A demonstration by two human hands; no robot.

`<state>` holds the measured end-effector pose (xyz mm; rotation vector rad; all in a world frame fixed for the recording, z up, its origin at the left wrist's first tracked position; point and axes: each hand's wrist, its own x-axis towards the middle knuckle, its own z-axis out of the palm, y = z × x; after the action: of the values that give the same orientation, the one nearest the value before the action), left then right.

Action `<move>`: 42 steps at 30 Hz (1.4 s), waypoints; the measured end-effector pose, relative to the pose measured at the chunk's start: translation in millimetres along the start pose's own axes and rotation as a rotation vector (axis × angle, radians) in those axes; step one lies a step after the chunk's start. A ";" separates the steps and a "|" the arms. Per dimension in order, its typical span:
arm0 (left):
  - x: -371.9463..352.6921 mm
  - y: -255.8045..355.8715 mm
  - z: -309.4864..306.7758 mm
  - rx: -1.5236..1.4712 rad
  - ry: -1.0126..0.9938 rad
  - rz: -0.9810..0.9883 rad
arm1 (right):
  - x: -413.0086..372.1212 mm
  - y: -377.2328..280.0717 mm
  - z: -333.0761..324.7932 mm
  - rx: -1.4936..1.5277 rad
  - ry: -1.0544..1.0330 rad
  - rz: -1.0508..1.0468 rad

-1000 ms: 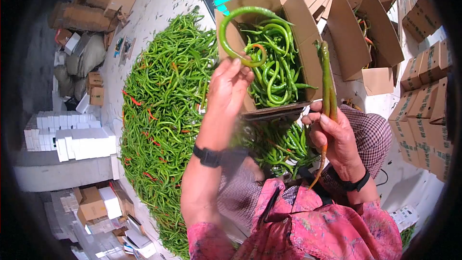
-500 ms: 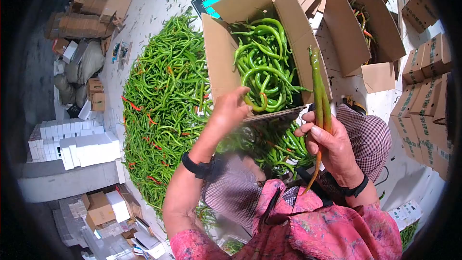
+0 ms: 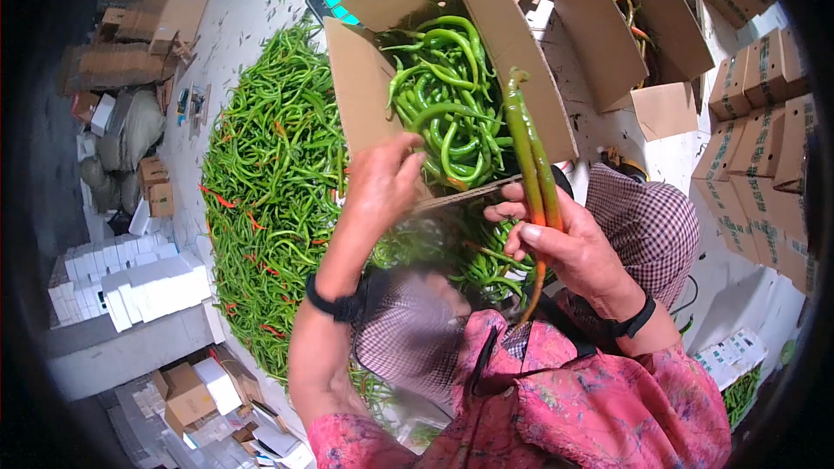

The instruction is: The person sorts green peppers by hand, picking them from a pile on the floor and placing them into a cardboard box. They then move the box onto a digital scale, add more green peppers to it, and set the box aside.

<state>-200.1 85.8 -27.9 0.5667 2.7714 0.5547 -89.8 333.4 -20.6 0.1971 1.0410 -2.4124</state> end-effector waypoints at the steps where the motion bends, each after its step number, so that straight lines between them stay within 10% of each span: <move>1: -9.1 30.4 -22.5 -0.291 0.007 -0.146 | -1.1 -0.5 1.8 0.004 0.006 0.000; 4: -36.6 88.2 -24.7 -0.897 0.087 -0.335 | -2.2 -0.9 8.7 -0.129 -0.015 0.059; 6: -46.3 107.1 -8.5 -1.107 0.065 -0.319 | -3.9 3.0 9.3 -0.913 -0.169 -0.215; 10: -55.4 99.1 13.8 -1.232 0.023 -0.383 | -11.3 20.4 9.5 -1.095 -0.077 -0.516; 20: -95.0 53.7 -3.5 -1.610 0.154 -0.325 | -10.1 -22.1 -18.6 -0.137 0.355 -0.344; 29: -112.1 40.2 -4.2 -1.576 0.185 -0.217 | -16.9 0.9 -13.7 -0.551 0.188 -0.300; 42: -120.5 55.4 0.9 -1.548 0.182 -0.270 | -26.6 12.6 5.0 -0.294 -0.136 0.230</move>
<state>-74.6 82.4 14.9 -0.2388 1.6234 2.2644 -60.2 332.9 -16.7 0.0456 1.2221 -2.0124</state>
